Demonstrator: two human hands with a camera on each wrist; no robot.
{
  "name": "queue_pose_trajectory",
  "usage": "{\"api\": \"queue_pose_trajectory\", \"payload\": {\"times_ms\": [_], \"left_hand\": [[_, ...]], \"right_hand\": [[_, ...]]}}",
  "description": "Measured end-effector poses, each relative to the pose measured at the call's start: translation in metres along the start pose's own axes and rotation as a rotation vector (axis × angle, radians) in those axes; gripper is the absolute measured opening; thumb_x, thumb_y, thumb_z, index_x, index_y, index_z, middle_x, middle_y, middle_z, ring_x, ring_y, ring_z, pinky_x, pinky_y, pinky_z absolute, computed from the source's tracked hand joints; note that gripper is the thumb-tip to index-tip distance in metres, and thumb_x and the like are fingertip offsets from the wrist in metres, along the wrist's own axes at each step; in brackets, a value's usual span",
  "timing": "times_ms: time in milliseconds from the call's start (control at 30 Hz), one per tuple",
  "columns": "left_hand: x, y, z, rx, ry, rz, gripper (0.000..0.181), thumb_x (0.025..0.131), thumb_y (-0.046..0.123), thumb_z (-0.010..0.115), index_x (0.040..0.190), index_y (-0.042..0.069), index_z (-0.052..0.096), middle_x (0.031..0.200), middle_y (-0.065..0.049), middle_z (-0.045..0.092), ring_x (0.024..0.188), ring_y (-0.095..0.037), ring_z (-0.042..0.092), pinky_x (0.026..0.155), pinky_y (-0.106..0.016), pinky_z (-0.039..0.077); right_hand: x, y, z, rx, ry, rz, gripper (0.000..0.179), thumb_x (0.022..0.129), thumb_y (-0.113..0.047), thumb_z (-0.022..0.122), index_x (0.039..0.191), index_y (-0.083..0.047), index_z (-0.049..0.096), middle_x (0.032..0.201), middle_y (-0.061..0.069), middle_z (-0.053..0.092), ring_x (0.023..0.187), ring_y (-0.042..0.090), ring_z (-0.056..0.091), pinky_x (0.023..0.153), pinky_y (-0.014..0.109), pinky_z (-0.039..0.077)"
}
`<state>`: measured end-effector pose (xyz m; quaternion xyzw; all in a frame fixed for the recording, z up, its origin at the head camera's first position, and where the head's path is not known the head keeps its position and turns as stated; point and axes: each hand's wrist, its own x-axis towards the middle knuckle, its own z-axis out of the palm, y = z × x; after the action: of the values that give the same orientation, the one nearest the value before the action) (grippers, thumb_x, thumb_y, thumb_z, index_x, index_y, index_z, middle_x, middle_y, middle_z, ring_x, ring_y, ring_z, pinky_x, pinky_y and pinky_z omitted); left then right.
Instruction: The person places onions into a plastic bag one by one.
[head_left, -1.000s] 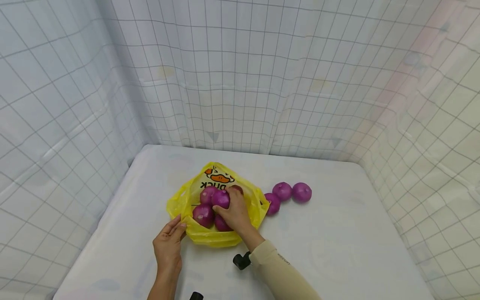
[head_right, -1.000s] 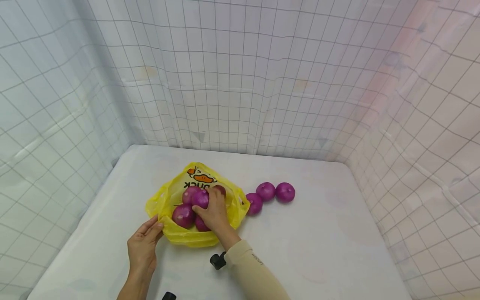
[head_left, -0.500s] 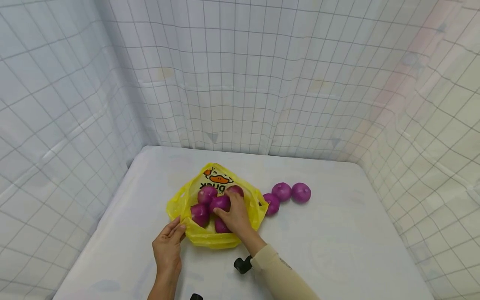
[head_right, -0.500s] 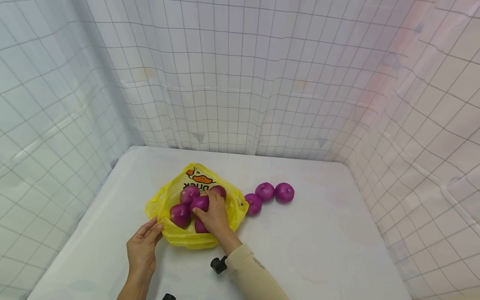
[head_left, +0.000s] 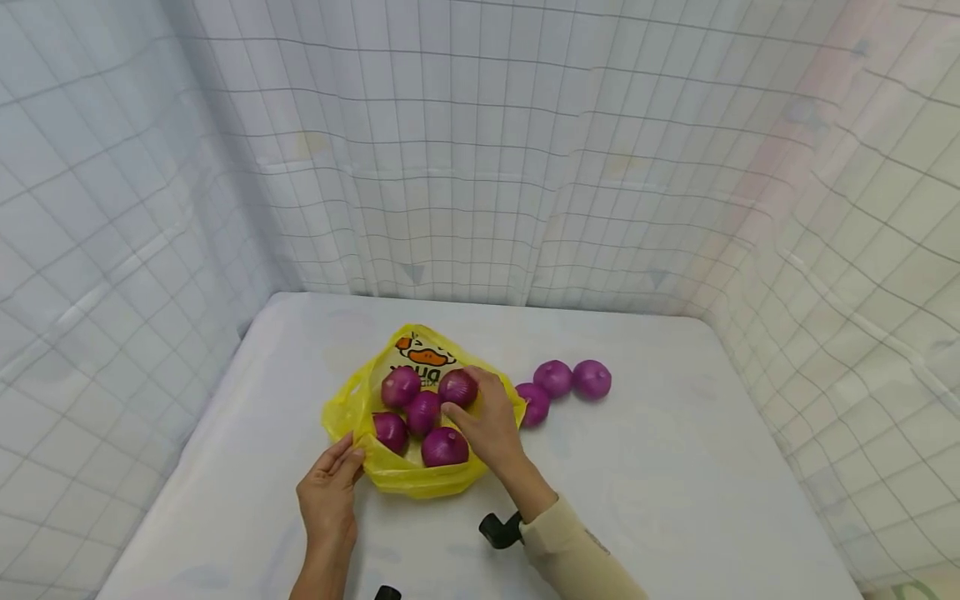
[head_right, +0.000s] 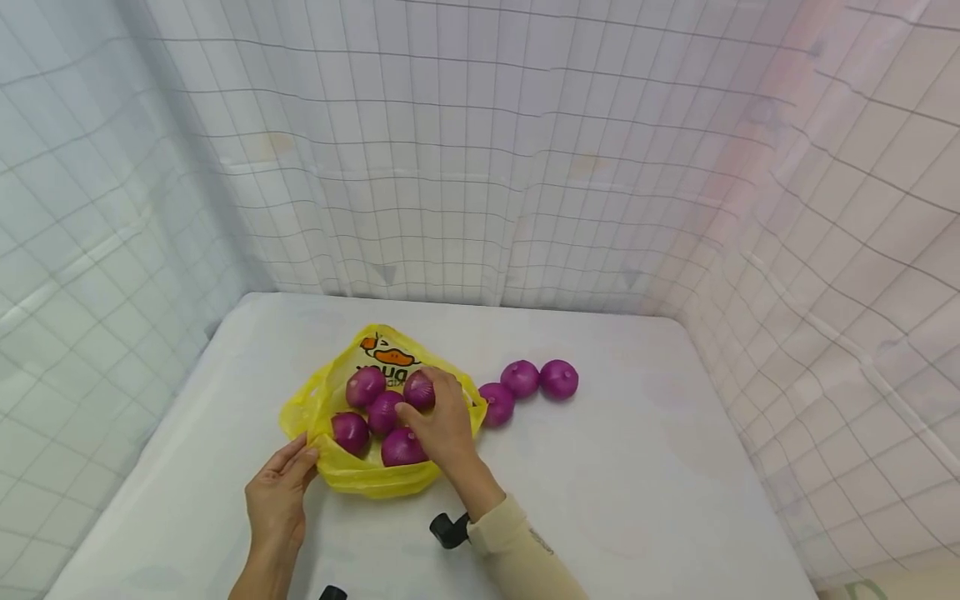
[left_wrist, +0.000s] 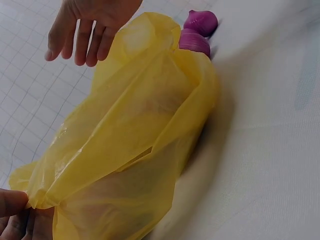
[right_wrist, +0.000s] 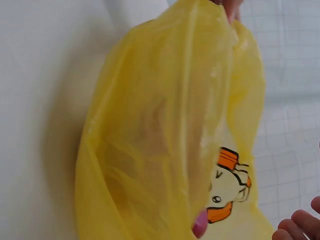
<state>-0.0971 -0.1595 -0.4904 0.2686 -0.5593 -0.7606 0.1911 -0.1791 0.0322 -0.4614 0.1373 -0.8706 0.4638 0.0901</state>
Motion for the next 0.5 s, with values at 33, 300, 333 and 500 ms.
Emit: {"api": "queue_pose_trajectory", "payload": {"times_ms": [33,300,333,500], "left_hand": [[0.000,0.000,0.000,-0.004,0.002,-0.001,0.037,0.084,0.003,0.068,0.119,-0.006,0.060,0.081,0.017,0.071,0.076,0.003,0.067,0.065,-0.014,0.056],[0.001,-0.001,-0.001,-0.038,0.006,-0.011,0.037,0.083,0.002,0.068,0.118,-0.006,0.061,0.081,0.016,0.072,0.076,0.002,0.067,0.065,-0.015,0.056],[0.001,-0.001,-0.001,-0.039,0.004,-0.011,0.037,0.083,0.002,0.068,0.118,-0.006,0.061,0.081,0.015,0.072,0.076,0.002,0.067,0.065,-0.015,0.056],[0.001,0.000,-0.001,-0.028,-0.001,-0.009,0.038,0.084,0.002,0.068,0.119,-0.007,0.060,0.081,0.016,0.072,0.076,0.002,0.067,0.066,-0.015,0.056]], "right_hand": [[-0.001,0.001,-0.003,0.000,0.015,-0.013,0.062,0.083,-0.033,0.071,0.136,-0.012,0.046,0.136,0.008,0.051,0.124,0.026,0.050,0.103,0.042,0.046],[-0.001,0.013,-0.035,0.060,0.168,-0.102,0.058,0.082,-0.022,0.073,0.132,-0.005,0.049,0.133,0.013,0.053,0.119,0.032,0.053,0.100,0.044,0.048],[-0.001,0.016,-0.040,0.068,0.185,-0.102,0.058,0.082,-0.020,0.073,0.132,-0.004,0.049,0.133,0.014,0.053,0.119,0.033,0.054,0.100,0.045,0.047],[0.003,0.037,-0.063,0.078,0.253,-0.016,0.058,0.081,-0.020,0.073,0.132,-0.006,0.050,0.134,0.013,0.053,0.123,0.032,0.051,0.104,0.046,0.044]]}}
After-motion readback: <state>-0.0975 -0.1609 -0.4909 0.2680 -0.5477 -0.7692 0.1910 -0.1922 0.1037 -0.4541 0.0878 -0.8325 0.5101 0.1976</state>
